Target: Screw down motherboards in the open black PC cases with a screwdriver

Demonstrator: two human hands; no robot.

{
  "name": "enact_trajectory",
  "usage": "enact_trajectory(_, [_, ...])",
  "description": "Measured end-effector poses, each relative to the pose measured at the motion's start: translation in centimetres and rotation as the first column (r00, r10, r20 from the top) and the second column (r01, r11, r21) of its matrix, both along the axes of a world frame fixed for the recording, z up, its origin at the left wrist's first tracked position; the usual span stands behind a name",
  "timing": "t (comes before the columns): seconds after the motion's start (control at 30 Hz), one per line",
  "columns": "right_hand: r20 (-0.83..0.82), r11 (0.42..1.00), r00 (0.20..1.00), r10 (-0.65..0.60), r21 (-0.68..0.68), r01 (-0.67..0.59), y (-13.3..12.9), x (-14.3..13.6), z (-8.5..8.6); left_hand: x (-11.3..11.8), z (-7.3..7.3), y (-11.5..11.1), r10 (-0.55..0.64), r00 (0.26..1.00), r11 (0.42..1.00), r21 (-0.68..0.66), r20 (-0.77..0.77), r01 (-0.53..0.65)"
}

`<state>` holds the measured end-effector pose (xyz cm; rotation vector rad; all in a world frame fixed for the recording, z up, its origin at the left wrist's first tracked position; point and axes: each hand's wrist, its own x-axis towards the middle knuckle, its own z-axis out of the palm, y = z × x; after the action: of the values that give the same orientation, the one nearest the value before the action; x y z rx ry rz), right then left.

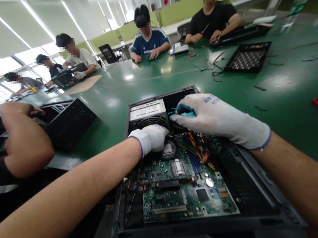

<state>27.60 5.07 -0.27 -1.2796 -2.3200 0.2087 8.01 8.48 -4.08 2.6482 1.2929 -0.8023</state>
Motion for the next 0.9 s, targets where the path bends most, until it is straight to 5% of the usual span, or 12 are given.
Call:
enact_trajectory(0.57, [-0.002,1.000,1.000,0.010,-0.011,-0.010,0.15,0.10,-0.34,0.86,0.48,-0.91,-0.004,1.000,0.999,-0.043,-0.016,0.003])
enact_trajectory(0.9, [0.007,0.999,1.000,0.029,0.019,-0.029,0.15,0.08,-0.26,0.70,-0.45,-0.82,-0.027,1.000,0.999,-0.043,-0.014,0.027])
